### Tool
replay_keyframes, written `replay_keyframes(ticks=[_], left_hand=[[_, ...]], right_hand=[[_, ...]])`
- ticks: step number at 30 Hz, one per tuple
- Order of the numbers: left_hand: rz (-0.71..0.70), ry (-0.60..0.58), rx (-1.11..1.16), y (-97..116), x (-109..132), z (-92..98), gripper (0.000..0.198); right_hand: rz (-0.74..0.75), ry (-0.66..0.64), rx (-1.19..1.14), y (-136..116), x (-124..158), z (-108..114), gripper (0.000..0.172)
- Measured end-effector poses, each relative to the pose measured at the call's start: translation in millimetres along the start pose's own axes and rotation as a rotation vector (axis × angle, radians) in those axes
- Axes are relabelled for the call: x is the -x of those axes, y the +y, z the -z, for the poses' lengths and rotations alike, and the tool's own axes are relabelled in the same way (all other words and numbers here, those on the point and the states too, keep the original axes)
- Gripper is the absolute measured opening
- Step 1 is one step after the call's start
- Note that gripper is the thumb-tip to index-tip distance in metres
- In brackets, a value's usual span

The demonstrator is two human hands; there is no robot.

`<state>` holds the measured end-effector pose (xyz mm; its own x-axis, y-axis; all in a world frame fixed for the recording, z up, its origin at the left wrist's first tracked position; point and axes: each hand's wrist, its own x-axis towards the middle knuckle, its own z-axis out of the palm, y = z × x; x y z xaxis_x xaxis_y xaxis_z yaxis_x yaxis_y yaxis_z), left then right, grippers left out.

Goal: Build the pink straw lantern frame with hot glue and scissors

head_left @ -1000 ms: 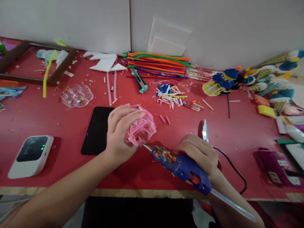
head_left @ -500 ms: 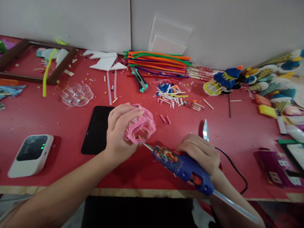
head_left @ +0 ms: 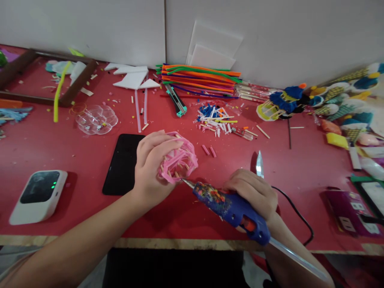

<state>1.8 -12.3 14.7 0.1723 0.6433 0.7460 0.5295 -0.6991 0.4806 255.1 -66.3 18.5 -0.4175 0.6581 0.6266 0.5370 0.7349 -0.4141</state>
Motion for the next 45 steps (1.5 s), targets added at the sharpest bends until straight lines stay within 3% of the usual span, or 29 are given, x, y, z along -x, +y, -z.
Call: replay_keyframes(ticks=[15,23,32,45], left_hand=[[0.029,0.025,0.028,-1.3,-1.1,1.3,0.047],[0.025,0.013,0.024,-1.3,-0.5,1.2,0.050],[0.034,0.020,0.022,0.6,-1.0,0.4,0.048],[0.065,0.015,0.017,1.7,-2.2,1.4,0.047]], right_hand=[[-0.075,0.013,-0.017,-2.0,-0.7,5.7,0.038],[-0.100,0.019,-0.014,-0.7,0.8,4.4,0.021],[-0.087,0.004,-0.006,0.5,0.9,5.7,0.024],[-0.096,0.024,-0.005,-1.7,-1.0,6.3,0.008]])
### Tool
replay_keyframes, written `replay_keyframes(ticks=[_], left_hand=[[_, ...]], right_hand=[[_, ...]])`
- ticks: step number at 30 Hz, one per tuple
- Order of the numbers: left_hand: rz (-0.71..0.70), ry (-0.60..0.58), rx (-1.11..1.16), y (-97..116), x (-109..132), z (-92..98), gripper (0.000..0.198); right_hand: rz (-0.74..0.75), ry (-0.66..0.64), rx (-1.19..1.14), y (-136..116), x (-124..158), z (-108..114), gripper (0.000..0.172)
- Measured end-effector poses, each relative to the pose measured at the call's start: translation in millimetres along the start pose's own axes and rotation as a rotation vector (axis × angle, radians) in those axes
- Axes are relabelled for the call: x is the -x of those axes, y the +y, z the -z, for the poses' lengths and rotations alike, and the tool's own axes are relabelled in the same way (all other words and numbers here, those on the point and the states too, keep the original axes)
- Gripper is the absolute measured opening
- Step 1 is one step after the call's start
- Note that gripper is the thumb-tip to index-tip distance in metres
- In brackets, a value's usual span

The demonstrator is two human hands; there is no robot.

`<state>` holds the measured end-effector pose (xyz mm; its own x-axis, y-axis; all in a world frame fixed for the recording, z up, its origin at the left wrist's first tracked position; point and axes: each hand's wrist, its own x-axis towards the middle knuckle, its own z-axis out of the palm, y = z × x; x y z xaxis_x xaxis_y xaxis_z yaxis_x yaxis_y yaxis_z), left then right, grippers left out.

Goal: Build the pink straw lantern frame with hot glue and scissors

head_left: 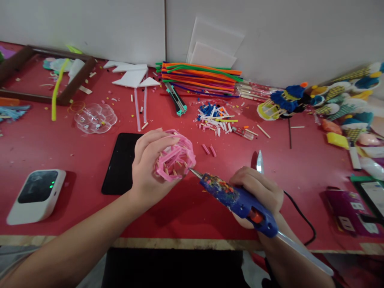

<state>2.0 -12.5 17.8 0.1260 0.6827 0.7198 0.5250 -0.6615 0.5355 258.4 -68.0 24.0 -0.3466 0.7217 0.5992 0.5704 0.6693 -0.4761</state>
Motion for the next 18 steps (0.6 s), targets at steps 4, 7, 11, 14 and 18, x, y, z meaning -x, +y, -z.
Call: replay_keyframes(ticks=[4,7,11,14,18], left_hand=[[-0.002,-0.003,-0.003,0.5,-0.2,0.2,0.046],[0.000,-0.001,0.009,0.7,0.2,0.2,0.046],[-0.004,-0.002,0.019,0.5,0.6,0.6,0.047],[-0.012,-0.004,0.009,0.3,0.4,0.9,0.048],[-0.010,-0.005,-0.013,-0.1,0.9,-0.3,0.048]], right_hand=[[-0.028,-0.008,0.005,-0.3,0.9,0.2,0.006],[-0.026,0.001,0.021,0.2,1.7,0.4,0.006],[-0.025,0.023,0.015,1.7,4.2,-0.2,0.009],[-0.018,0.025,0.023,1.8,5.9,-0.4,0.010],[-0.003,0.025,0.014,0.3,4.7,-0.5,0.015]])
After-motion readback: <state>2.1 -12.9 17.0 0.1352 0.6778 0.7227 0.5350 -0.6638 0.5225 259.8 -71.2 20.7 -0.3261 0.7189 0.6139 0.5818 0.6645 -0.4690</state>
